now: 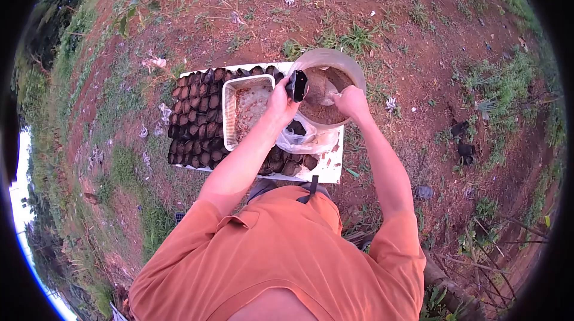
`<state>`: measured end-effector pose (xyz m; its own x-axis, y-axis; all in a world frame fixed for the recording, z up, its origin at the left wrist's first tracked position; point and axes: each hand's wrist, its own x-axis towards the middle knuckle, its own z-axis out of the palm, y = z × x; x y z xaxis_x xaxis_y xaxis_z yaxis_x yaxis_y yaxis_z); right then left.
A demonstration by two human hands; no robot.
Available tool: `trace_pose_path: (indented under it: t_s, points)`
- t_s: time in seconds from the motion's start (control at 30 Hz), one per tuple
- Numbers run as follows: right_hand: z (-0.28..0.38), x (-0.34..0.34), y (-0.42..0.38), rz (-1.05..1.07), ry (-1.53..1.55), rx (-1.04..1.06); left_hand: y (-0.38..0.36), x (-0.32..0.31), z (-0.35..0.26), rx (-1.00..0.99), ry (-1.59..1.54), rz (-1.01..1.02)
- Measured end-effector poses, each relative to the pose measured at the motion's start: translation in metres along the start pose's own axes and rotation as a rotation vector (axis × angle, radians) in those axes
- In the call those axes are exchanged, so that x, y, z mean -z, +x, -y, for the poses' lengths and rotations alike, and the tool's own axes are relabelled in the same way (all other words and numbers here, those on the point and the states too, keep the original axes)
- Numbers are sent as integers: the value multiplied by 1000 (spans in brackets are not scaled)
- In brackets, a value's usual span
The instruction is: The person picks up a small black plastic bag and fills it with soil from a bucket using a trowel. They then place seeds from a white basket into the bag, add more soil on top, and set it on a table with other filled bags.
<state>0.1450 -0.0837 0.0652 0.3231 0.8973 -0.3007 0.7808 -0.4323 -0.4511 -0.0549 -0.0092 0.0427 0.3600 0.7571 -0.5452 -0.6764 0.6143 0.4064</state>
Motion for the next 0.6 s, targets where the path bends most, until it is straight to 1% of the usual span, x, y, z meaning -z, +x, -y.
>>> trace_pose_path:
  t_s: [0.03, 0.13, 0.17, 0.23, 0.27, 0.3, 0.37, 0.4, 0.47, 0.5, 0.57, 0.6]
  points:
    - [-1, 5, -2, -7, 46, 4, 0, -5, 2, 0, 0, 3]
    - [-3, 23, -13, -11, 107, -28, 6, -11, 12, 87, 30, -98]
    - [-3, 29, -17, -11, 104, -30, 11, -13, 14, 89, 27, -97]
    - [-3, 43, -26, -21, 112, -48, 17, -18, 20, 58, 74, -258]
    - [-5, 49, -28, -13, 120, -49, 20, -21, 23, 42, 101, -299]
    - [-9, 53, -29, -15, 114, -51, 17, -27, 23, 45, 97, -297]
    - [-16, 60, -31, -11, 141, -44, 14, -40, 23, -18, 255, -420]
    - [-17, 65, -33, -12, 135, -45, 20, -38, 26, -16, 250, -417]
    - [-16, 79, -39, -1, 158, -58, 44, -24, 37, -76, 333, -518]
    - [-16, 87, -40, -1, 153, -58, 57, -14, 42, -74, 329, -517]
    - [-16, 100, -44, 30, 154, -72, 76, 2, 51, -47, 433, -421]
    - [-18, 103, -44, 30, 150, -75, 71, -4, 52, -43, 430, -420]
